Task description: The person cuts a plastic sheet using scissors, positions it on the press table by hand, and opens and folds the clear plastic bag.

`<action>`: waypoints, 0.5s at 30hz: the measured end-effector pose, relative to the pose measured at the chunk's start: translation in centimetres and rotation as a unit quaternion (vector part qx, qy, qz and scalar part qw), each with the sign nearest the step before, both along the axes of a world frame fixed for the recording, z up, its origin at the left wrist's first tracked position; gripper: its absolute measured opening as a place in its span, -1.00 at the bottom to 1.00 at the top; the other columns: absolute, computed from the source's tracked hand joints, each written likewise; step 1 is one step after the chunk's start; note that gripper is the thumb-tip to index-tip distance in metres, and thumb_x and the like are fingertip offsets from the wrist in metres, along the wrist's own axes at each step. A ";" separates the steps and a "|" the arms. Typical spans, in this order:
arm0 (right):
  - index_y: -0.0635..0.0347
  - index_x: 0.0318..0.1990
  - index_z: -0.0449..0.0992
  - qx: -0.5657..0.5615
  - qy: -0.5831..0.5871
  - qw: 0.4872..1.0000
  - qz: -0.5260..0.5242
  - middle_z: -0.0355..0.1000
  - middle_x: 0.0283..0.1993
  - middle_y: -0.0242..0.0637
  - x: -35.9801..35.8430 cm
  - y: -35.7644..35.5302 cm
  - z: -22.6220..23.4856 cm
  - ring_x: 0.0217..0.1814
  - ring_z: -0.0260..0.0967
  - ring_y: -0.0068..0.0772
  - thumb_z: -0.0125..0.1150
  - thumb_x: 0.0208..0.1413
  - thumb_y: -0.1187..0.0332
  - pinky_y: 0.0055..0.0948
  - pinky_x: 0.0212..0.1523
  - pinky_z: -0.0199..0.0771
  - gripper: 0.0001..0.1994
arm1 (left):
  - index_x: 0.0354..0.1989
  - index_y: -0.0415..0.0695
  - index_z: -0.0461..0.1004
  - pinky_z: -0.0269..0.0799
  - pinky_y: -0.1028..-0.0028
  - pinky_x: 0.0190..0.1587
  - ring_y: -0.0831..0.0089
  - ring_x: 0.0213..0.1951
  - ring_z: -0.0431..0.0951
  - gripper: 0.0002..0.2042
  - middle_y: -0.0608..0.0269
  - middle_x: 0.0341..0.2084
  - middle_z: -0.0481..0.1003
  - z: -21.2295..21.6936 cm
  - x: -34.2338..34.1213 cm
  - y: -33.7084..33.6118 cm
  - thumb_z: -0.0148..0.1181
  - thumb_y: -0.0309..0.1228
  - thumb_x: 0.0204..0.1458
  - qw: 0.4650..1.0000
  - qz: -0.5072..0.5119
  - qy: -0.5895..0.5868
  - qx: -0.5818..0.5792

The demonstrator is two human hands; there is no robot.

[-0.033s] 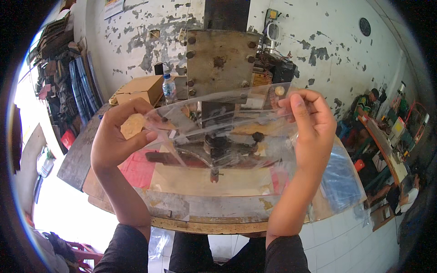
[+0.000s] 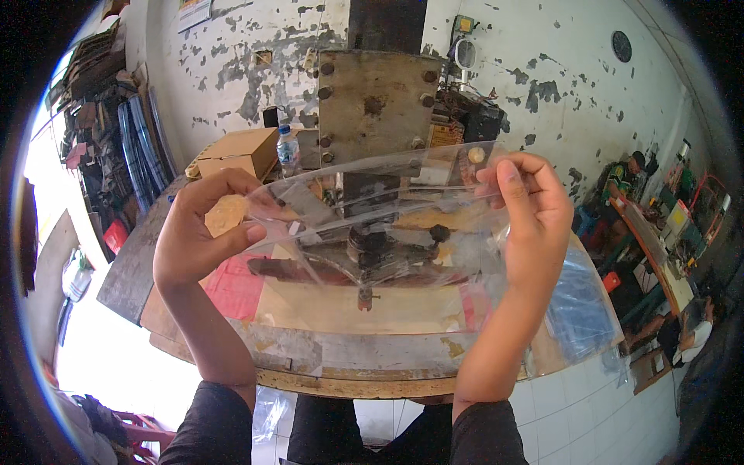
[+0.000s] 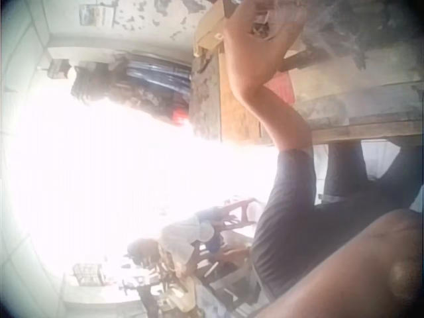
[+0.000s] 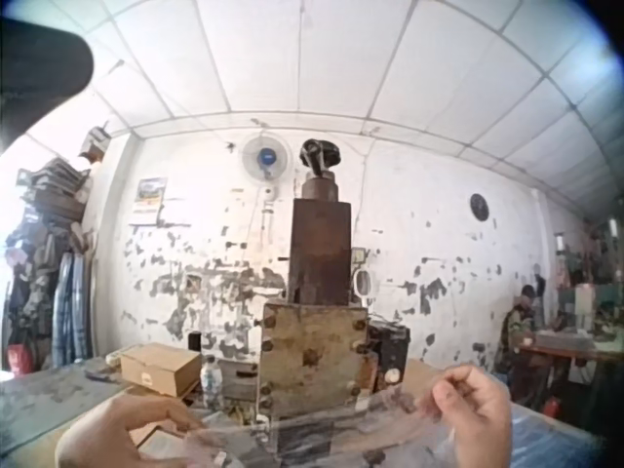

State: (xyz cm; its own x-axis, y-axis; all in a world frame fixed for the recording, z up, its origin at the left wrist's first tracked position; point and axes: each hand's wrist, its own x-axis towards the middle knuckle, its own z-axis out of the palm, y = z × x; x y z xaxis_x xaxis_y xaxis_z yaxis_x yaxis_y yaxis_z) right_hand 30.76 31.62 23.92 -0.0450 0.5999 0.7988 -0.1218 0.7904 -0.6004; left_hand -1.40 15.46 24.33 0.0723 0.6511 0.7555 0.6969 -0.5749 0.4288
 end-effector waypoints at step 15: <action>0.27 0.11 0.61 0.067 -0.164 0.979 -0.103 0.64 -0.06 -0.29 0.1 -0.3 0.4 0.03 0.56 -0.42 0.29 0.32 0.40 -0.41 0.11 0.47 -0.73 | -0.10 -0.34 0.62 0.62 0.46 -0.09 0.45 -0.18 0.71 -0.88 0.15 -0.25 0.70 -0.5 3.8 2.6 0.26 -0.52 0.32 0.970 -0.043 -0.238 0.021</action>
State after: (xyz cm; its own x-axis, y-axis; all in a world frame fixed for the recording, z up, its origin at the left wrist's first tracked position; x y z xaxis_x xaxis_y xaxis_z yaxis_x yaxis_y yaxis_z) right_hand 30.86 31.34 24.32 -0.2008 0.5143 0.8338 0.2304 0.8521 -0.4700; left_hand 2.43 18.07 23.84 -0.2387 0.6266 0.7419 0.3732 -0.6461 0.6658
